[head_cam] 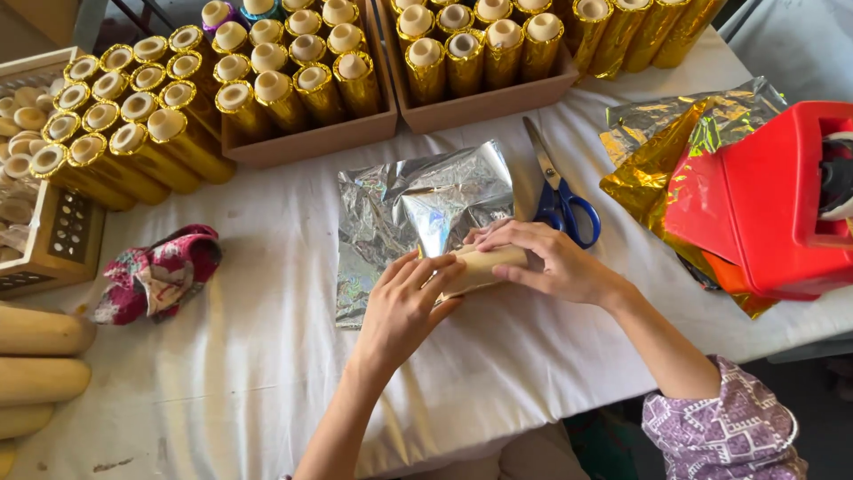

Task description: The recorder is wrapping cylindrical wooden blocks or candles in decorative gold foil.

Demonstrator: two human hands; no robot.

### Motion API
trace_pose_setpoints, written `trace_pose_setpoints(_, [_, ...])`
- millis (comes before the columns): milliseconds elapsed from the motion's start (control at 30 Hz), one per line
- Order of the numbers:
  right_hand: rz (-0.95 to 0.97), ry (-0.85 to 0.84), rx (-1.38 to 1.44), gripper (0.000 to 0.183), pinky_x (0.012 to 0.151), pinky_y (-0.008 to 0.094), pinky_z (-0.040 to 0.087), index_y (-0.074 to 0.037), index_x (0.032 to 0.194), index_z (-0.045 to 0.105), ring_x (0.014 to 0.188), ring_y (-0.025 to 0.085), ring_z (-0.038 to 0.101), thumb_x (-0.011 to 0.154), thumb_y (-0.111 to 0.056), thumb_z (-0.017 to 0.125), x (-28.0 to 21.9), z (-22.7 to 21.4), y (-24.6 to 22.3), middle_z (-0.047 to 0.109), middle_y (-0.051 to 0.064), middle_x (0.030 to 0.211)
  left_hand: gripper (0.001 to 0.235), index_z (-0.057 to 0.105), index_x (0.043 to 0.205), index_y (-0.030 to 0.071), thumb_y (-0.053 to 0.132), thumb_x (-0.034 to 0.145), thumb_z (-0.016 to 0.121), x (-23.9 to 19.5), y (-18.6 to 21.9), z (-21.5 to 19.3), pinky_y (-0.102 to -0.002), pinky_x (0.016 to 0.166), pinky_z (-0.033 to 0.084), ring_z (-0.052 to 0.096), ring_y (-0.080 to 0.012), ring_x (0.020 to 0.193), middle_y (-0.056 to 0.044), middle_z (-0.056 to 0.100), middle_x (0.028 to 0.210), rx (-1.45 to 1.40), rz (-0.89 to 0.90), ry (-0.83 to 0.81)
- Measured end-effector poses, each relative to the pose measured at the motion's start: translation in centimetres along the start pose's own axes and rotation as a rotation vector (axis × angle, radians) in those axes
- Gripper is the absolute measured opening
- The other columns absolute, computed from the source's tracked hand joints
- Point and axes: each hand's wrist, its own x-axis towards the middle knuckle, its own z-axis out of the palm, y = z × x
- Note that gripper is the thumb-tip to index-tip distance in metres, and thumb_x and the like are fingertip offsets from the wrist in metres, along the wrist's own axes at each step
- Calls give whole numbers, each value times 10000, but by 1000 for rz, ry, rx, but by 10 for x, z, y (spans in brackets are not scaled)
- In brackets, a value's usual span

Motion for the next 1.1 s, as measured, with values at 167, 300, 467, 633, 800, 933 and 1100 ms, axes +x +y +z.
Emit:
trace_pose_setpoints(167, [66,-22,55,343,1111,410,470,-58,1229,685,1306,269,630,915,-189,725,1,-4,-7,711,103,1285,440,651,1230,116,251,838,799,2,2,-1,-448,1079,468,655,-288,1134,-21,669,1251,17,-15,-19])
trace_pose_setpoints(300, [94,-18,34,352,1097,399,470,-49,1219,697,1297,270,629,901,-193,740,0,-4,-6,708,108,1272,453,649,1247,119,255,842,799,2,2,-2,-440,1062,477,647,-298,1145,-24,660,1264,17,-19,-13])
trace_pose_setpoints(467, [76,3,34,366,1107,400,459,-54,1236,687,1315,272,619,913,-221,734,-4,-3,0,706,105,1265,471,652,1276,118,236,844,796,3,2,-4,-420,1023,500,647,-301,1161,-33,666,1282,-47,-56,-29])
trace_pose_setpoints(633, [95,-9,-80,582,1033,392,480,-79,1216,670,1190,249,649,736,-341,867,-1,-3,-16,686,88,1208,456,669,1267,116,224,841,792,2,-1,-3,-411,979,522,669,-287,1137,-41,685,1259,-125,-87,-21])
trace_pose_setpoints(800, [49,38,-112,541,1031,385,486,-93,1194,651,1197,265,638,737,-280,872,-5,-1,-9,658,85,1241,436,683,1242,118,234,837,799,4,1,-8,-408,934,533,687,-285,1084,-35,702,1241,-155,-95,-28])
trace_pose_setpoints(933, [5,53,-110,521,1022,381,494,-100,1201,661,1199,262,650,752,-261,870,-6,0,-6,674,75,1236,437,679,1244,131,248,846,817,1,-1,-10,-413,923,531,688,-283,1061,-33,703,1253,-124,-92,-37])
trace_pose_setpoints(1100, [94,38,-78,523,992,373,513,-101,1259,668,1139,243,679,794,-280,828,-7,-1,-1,698,67,1222,721,627,1316,130,274,661,893,4,0,-45,-442,910,511,682,-310,1048,-69,701,1189,-139,-182,-71])
